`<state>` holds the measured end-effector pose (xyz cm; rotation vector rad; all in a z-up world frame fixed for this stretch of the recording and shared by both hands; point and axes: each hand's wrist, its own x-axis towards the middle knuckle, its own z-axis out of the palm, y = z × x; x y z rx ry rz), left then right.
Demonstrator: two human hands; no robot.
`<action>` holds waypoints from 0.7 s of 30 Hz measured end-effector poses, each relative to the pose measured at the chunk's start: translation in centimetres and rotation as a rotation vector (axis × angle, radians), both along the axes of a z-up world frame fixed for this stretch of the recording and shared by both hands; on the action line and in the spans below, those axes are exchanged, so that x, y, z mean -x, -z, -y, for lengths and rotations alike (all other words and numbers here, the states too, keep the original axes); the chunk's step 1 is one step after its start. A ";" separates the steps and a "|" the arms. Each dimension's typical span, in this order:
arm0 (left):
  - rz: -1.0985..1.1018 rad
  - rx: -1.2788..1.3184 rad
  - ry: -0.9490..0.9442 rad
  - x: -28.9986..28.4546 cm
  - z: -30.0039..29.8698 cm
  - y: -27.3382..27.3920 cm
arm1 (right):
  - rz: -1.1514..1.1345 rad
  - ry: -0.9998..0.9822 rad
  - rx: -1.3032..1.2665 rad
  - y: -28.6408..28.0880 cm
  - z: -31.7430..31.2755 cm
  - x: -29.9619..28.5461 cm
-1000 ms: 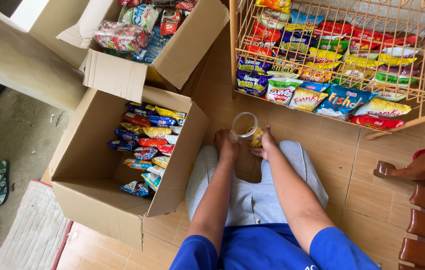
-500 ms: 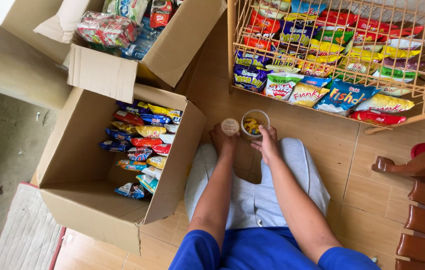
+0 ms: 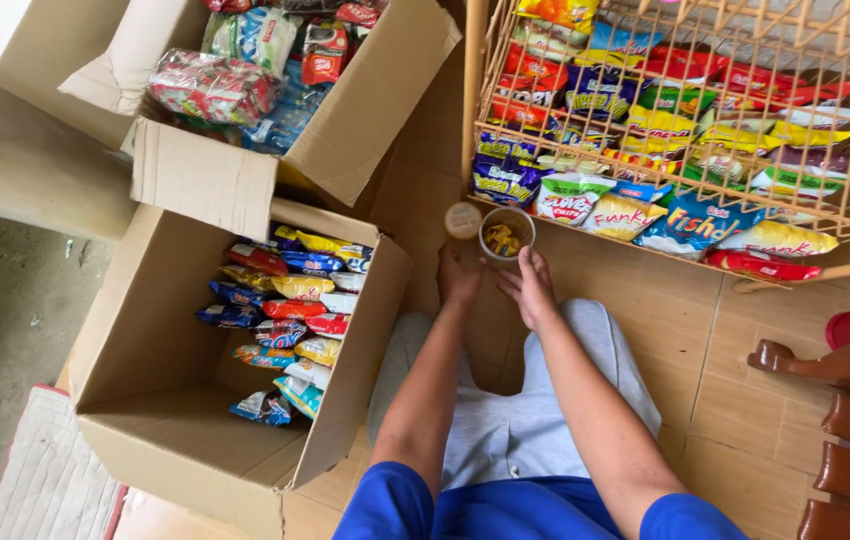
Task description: Organize various snack bags and jars from cardboard boxes onto a wire display rack.
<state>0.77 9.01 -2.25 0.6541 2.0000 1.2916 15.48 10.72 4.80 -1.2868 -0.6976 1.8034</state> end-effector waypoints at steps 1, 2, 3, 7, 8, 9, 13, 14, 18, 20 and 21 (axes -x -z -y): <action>-0.155 -0.035 0.154 -0.2 0.0 2.9 | 0.026 -0.015 0.037 -1.0 0.4 0.0; -0.306 -0.062 0.301 -0.3 0.6 6.0 | 0.054 -0.040 0.079 -1.9 1.3 0.1; -0.306 -0.049 0.289 -0.8 2.5 2.8 | 0.053 -0.055 0.089 -1.2 2.0 -0.2; 0.013 -0.075 0.682 0.3 11.7 -11.7 | 0.322 0.037 -0.182 -1.5 5.1 1.7; 0.053 -0.201 0.796 0.5 14.2 -15.8 | 0.393 0.083 -0.414 -2.5 6.0 2.1; 0.049 -0.194 0.764 2.4 16.3 -19.5 | 0.383 0.051 -0.413 -3.7 7.1 3.4; -0.016 -0.295 0.761 10.4 23.3 -31.2 | 0.211 -0.101 -0.758 -11.2 11.1 9.0; -0.119 -0.326 0.726 12.6 24.8 -33.3 | 0.211 -0.185 -0.869 -13.7 12.0 10.7; -0.195 -0.226 0.418 24.7 27.5 -30.4 | 0.327 -0.559 -1.129 -24.5 16.6 19.8; -0.541 0.103 0.176 31.3 28.0 -26.0 | 0.346 -0.964 -1.144 -26.0 18.0 24.1; -0.529 0.110 0.162 32.7 28.4 -24.7 | 0.344 -0.985 -1.140 -25.3 18.6 26.2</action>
